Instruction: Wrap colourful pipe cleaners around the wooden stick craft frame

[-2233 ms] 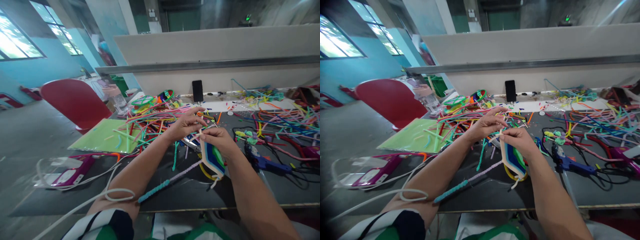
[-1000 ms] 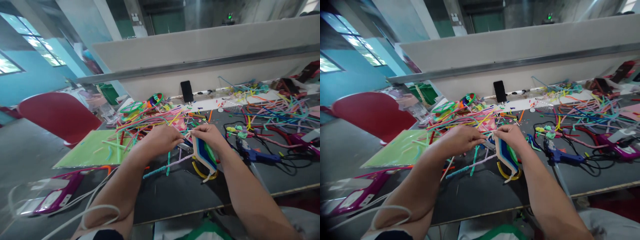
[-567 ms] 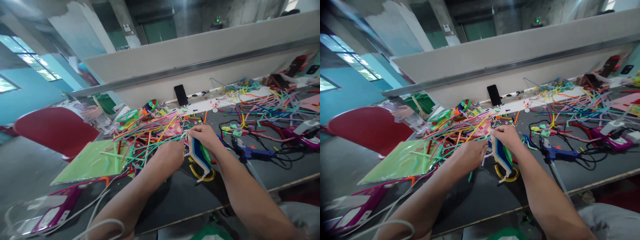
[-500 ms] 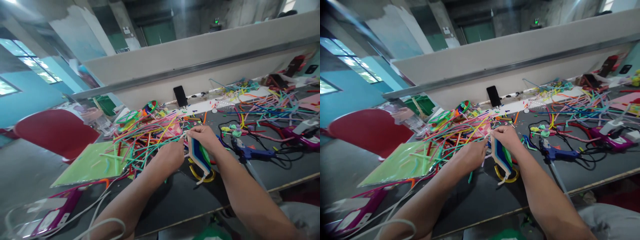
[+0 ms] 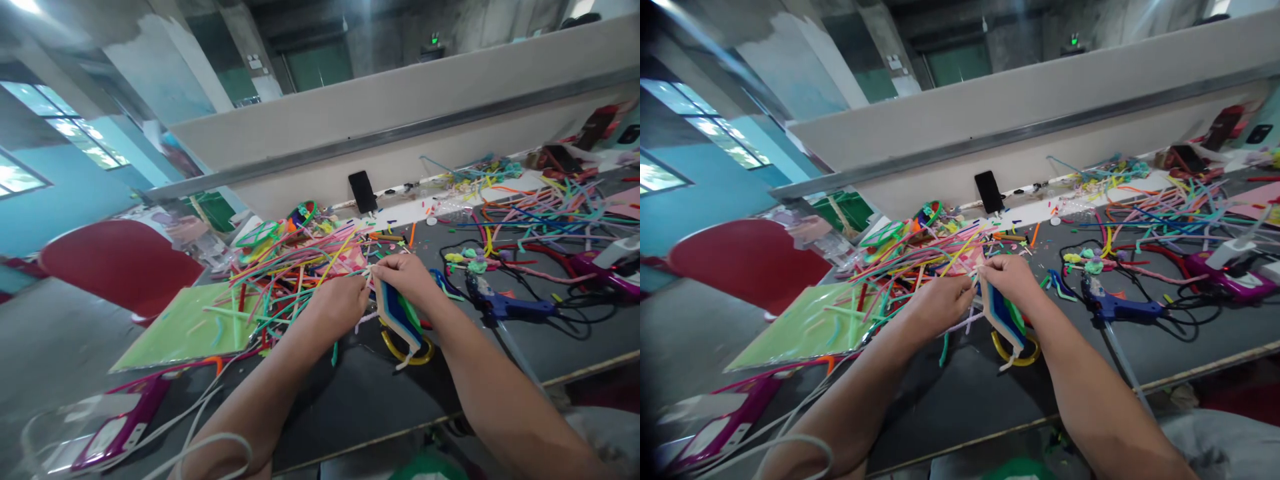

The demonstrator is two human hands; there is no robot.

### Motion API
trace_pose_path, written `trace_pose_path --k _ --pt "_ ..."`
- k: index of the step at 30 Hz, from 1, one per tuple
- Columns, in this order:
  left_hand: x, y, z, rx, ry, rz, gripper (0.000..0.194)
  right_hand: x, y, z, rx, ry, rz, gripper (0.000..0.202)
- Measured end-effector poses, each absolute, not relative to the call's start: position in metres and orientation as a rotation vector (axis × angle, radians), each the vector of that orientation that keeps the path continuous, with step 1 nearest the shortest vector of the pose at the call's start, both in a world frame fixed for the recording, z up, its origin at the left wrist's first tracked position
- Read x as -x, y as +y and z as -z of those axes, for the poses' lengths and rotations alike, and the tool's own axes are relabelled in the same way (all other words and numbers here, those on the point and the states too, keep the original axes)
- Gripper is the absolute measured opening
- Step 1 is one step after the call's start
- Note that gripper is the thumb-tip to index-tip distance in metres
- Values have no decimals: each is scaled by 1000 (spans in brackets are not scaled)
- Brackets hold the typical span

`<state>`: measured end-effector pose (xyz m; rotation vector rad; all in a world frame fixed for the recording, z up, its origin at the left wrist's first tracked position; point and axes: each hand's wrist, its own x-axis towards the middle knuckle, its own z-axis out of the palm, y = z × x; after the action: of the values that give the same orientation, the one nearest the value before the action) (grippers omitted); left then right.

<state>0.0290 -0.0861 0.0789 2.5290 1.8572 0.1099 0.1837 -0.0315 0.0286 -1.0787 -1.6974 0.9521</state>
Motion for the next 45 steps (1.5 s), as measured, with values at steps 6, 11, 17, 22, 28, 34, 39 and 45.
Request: trace_pose_path --k 6,11,17,22,28,34,39,45 --pt "-26 -94 -92 -2610 1774 -256 27 -181 -35 -30 1126 -1830 -851 27" --pt "-20 -72 -86 -2459 1567 -639 28 -180 -40 -31 1056 -1900 -862 25" --pt "-8 -55 -80 -2240 1356 -924 33 -179 -40 -29 914 -1917 -1066 28" --pt "-8 -49 -73 -2001 1111 -1048 30 -177 -41 -28 777 -1807 -1368 30" --pt "-15 -46 -63 -1922 1136 -1142 29 -176 -45 -30 725 -1735 -1551 30" --pt "-19 -45 -54 -2132 1267 -1228 31 -179 -43 -26 690 -1846 -1569 31" --pt "-21 -43 -44 -2220 1369 -1280 32 -179 -42 -24 683 -1857 -1588 29" --pt "-22 -43 -40 -2195 1373 -1188 33 -179 -43 -24 648 -1873 -1632 31"
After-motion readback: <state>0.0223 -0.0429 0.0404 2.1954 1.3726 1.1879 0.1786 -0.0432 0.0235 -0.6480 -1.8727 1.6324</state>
